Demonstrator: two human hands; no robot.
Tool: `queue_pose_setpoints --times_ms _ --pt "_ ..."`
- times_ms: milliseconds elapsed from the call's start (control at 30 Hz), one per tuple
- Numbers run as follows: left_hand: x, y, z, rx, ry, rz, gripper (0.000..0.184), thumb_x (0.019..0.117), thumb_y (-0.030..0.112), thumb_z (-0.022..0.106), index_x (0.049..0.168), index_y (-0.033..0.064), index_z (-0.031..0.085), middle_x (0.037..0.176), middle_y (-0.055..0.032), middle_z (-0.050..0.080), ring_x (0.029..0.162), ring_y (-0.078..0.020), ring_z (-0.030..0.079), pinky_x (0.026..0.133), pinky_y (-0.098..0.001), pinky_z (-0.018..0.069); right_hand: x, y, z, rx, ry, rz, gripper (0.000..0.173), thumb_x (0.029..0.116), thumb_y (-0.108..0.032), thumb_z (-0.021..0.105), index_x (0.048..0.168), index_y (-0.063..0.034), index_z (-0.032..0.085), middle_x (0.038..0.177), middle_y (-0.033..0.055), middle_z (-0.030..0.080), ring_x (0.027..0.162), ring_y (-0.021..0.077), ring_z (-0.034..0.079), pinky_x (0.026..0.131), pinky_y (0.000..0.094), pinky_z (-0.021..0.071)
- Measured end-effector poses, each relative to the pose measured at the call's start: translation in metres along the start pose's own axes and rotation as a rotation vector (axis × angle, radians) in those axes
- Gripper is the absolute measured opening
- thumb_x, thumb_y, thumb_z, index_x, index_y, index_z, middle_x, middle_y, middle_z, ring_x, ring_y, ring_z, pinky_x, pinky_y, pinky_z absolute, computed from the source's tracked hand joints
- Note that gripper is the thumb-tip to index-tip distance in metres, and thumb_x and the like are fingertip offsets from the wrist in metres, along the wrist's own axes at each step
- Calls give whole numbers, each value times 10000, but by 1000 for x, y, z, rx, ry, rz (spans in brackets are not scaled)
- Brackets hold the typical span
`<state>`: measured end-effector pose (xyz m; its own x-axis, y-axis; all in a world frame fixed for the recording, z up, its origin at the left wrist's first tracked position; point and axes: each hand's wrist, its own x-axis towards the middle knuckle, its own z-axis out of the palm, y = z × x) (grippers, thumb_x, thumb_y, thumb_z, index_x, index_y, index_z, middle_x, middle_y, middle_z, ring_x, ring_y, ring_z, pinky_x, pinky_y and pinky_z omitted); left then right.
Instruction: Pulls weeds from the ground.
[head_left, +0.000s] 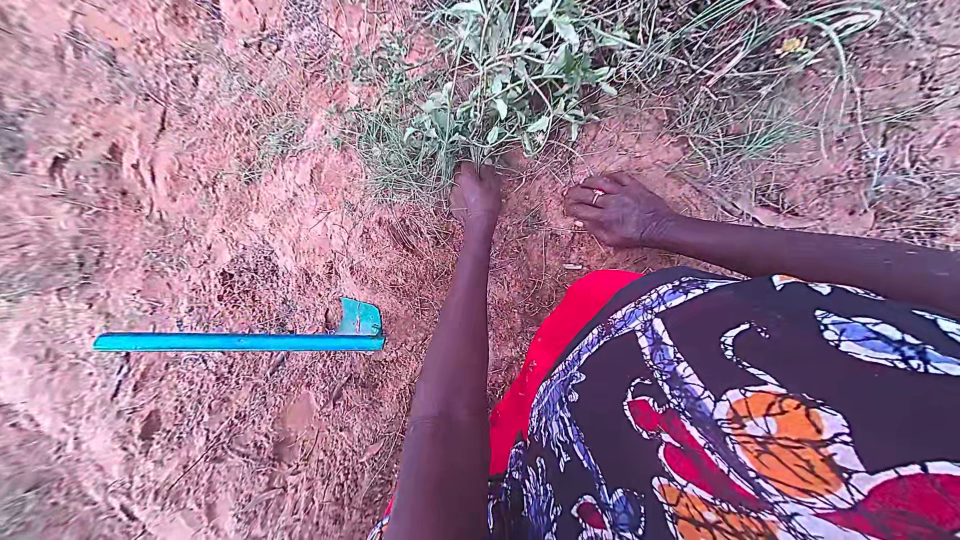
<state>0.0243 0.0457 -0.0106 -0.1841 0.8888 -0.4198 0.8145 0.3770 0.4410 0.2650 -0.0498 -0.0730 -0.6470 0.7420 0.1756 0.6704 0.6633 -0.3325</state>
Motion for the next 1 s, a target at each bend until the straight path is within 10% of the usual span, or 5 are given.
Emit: queue_pose_setpoints --times_ms 233,367,467,700,1000 --pt "7 -32 -14 107 -198 185 459 998 288 658 1244 -98 618 1211 -308 658 1186 -456 624 1037 -642 447 1 0 -2 10 -22 4 388 1043 -263 423 1257 -94 699 1384 152 646 1270 423 595 982 606 470" --pt "18 -45 -7 -387 -222 186 380 1110 313 427 1091 -15 619 820 -40 576 645 -93 523 628 -283 478 1 1 -2 1 -20 -1 393 1047 -263 410 1253 -99 701 1385 151 647 1274 424 592 978 611 466" --pt "14 -42 -20 -435 -357 121 507 1135 377 282 1129 -9 611 752 -33 558 533 -89 493 536 -263 463 2 1 -4 1 -30 -3 395 1046 -261 404 1250 -97 700 1383 156 647 1273 428 593 962 615 471" --pt "-13 -20 -9 27 -149 31 666 1116 477 259 1282 -71 598 1274 -295 631 1229 -439 604 1024 -645 443 3 1 -5 13 -58 13 422 1047 -281 396 1281 -97 695 1428 145 621 1294 429 573 959 625 449" --pt "-81 -15 31 49 -94 -112 662 1130 424 186 1201 -40 654 1205 -254 681 1202 -400 634 998 -604 475 2 3 -4 6 -79 20 416 1043 -273 400 1271 -95 699 1431 142 618 1295 430 568 969 630 435"
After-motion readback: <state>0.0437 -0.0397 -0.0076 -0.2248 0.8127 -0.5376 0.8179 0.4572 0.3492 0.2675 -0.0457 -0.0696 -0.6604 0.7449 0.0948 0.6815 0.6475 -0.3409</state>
